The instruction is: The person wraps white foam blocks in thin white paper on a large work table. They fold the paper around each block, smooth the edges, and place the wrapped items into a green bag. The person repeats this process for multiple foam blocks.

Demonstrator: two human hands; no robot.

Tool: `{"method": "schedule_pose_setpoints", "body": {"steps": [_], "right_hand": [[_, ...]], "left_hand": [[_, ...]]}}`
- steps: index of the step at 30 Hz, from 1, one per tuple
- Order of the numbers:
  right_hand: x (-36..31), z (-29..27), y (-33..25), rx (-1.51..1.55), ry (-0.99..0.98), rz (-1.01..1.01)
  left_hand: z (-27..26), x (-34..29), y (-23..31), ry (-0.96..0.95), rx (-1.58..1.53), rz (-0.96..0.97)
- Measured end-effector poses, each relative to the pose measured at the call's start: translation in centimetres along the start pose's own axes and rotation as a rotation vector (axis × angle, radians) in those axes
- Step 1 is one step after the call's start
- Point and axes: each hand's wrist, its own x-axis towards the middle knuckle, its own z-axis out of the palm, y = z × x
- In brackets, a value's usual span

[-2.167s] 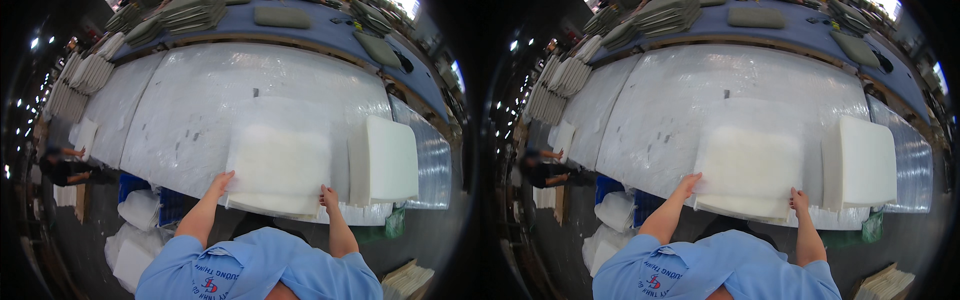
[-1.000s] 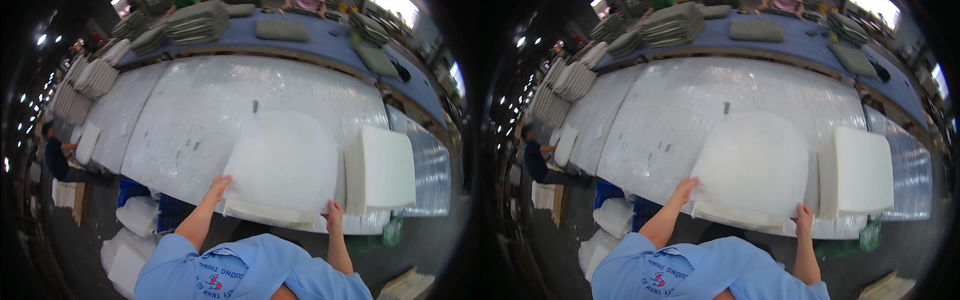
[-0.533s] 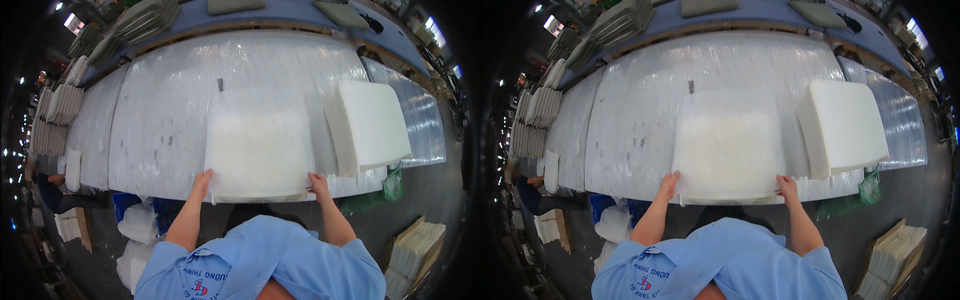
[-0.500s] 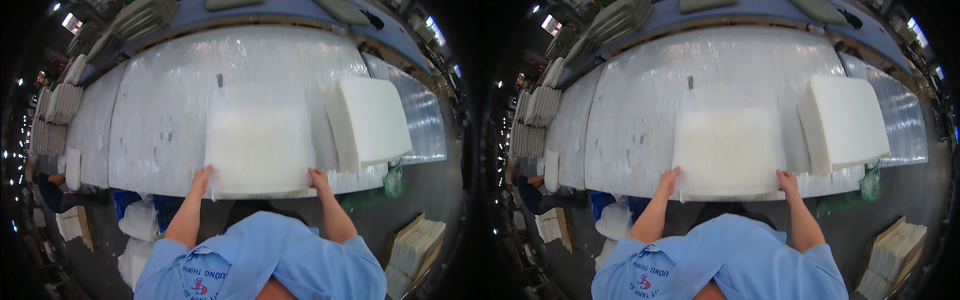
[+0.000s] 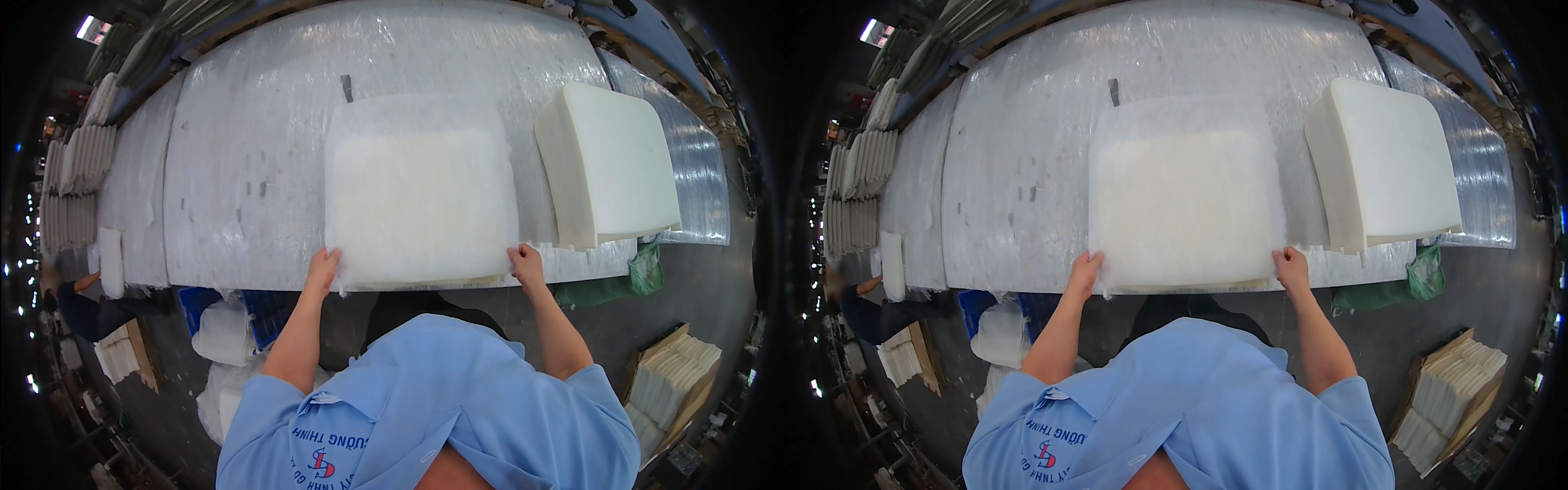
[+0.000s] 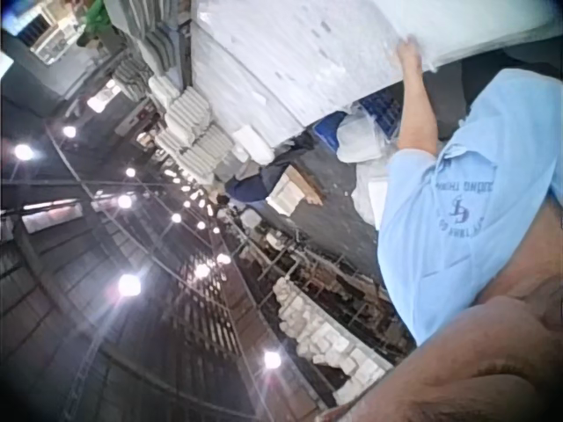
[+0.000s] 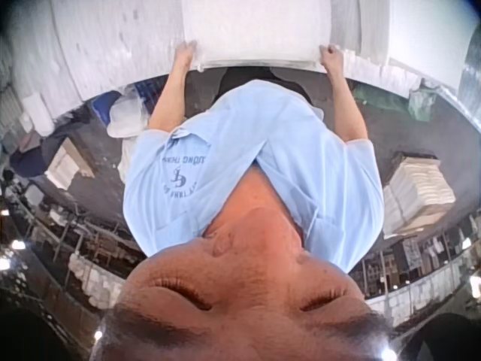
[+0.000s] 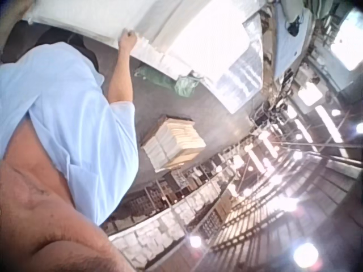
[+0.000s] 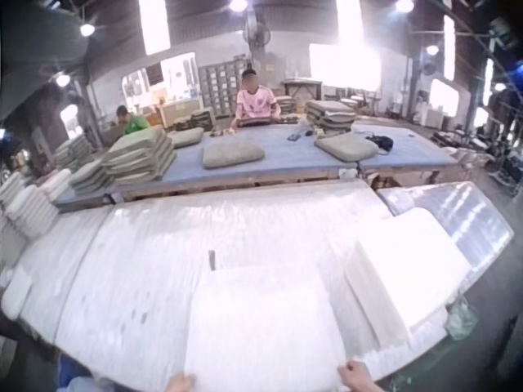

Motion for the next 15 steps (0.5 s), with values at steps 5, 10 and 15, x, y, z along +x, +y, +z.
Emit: {"method": "schedule_pose_setpoints", "body": {"steps": [5,10,15], "right_hand": [[0.1,0.7,2.9,-0.04,0.067,-0.057],[1.1,0.8,3.9,-0.047,0.11,-0.157],[1.7,1.5,4.0,-0.096,0.14,-0.103]], "left_hand": [[0.1,-1.1,-1.2,0.074,0.093,0.032],[-0.4,-0.4,-2.5,0.149,0.213,0.174],[0.1,-0.3,-3.2,0.198,0.153,0.205]]}}
